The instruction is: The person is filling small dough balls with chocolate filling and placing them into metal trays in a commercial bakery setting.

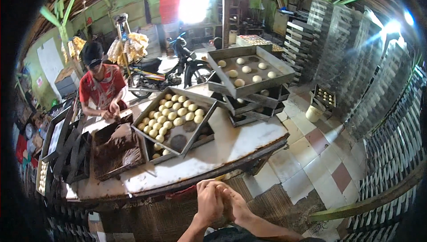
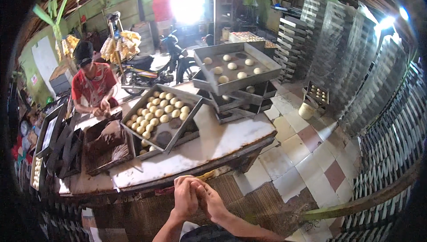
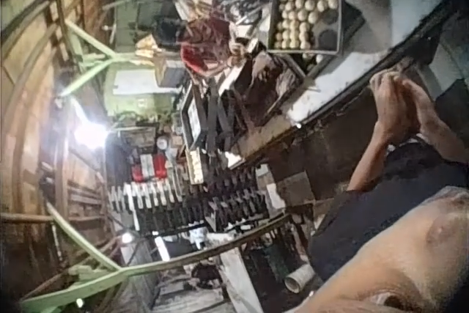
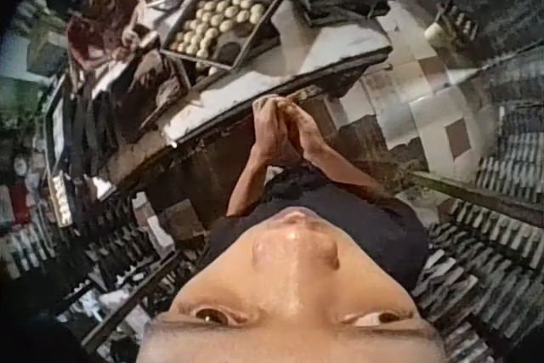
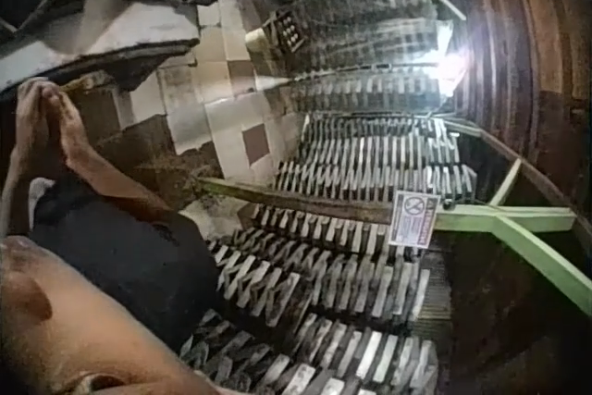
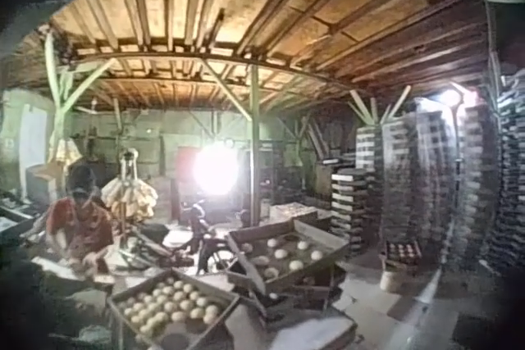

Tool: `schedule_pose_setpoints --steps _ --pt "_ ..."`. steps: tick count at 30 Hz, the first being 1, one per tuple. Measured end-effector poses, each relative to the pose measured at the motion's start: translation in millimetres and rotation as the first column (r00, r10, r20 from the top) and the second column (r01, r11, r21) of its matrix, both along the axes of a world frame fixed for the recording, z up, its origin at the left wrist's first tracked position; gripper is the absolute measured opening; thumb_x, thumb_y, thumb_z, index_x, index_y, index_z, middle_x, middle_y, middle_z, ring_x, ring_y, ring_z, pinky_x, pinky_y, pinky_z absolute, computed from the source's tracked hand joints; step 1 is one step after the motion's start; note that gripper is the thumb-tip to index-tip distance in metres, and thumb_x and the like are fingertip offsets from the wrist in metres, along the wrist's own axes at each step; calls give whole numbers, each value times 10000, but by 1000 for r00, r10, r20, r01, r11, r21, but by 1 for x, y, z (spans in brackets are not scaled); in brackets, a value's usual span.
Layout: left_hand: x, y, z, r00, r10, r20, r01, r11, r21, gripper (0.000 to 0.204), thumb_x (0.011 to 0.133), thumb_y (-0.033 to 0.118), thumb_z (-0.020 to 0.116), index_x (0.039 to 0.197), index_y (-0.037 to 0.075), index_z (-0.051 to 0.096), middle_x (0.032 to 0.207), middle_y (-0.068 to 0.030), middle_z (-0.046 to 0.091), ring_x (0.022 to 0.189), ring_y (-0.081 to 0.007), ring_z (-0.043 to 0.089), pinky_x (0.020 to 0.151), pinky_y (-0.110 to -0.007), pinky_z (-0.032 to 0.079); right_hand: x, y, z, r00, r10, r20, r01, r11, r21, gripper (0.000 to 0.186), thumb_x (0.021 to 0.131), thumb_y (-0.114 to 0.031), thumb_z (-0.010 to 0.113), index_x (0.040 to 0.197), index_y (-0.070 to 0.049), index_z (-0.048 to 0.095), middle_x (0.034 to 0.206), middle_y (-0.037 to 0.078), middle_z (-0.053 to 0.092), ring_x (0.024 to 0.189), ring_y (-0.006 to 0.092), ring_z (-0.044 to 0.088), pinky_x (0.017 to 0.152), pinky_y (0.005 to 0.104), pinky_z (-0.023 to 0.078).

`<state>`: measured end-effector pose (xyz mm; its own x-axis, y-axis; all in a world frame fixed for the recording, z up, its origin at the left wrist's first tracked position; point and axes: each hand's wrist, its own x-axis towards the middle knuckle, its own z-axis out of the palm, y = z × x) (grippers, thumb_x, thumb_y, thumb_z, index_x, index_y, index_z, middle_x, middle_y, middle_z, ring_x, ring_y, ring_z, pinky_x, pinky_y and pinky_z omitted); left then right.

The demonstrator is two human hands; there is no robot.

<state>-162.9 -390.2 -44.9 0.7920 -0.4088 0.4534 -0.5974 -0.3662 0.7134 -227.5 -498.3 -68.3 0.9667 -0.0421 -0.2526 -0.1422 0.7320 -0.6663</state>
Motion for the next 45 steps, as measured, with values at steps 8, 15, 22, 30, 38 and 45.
schedule_pose_setpoints --steps 8,15,22,30,38,45 --pt "64 -82 19 771 -515 -373 467 857 -217 354 1036 109 569 1376 19 611 1612 -213 416 1503 -357 392 1193 -468 307 38 -145 -19 998 25 -52 -16 986 168 349 1081 -211 555 1347 11 599 1215 72 679 1069 190 679 921 382 565" --pt "166 -122 10 843 -535 -53 534 845 -19 476 989 74 623 1459 47 556 1655 -214 332 1525 -371 339 1136 -485 353 120 -186 -4 1000 11 -26 -9 997 71 406 1052 -171 595 1396 42 562 1219 103 695 1084 212 693 961 380 567" --pt "291 -72 34 797 -535 -281 406 818 -407 453 1025 219 609 1429 28 542 1453 -182 486 1335 -321 471 1092 -432 380 315 -281 137 901 27 433 315 645 -696 470 923 -133 681 1342 62 597 1218 158 694 1100 247 694 991 357 542" --pt "351 -48 -21 476 -603 -640 288 795 -535 347 1048 132 619 1373 13 602 1210 -74 667 1120 -161 616 951 -308 488 590 -473 130 966 45 253 228 -605 -763 570 875 -61 572 1436 36 531 1482 252 534 1355 354 545 1150 407 426" --pt "368 -71 -29 353 -621 -700 386 778 -496 353 1031 140 647 1350 -4 600 1238 -103 670 1129 -187 620 961 -328 503 556 -471 131 981 42 191 168 -673 -720 670 863 29 476 1529 17 411 1622 258 341 1534 393 282 1245 437 291" --pt "372 -127 -24 166 -738 -654 749 526 -403 433 1001 261 685 1351 16 616 1309 -145 655 1189 -270 609 1030 -404 474 271 -424 123 831 -301 468 124 -719 -684 391 893 -8 578 1281 -25 624 1321 230 601 1258 401 563 1060 468 452"
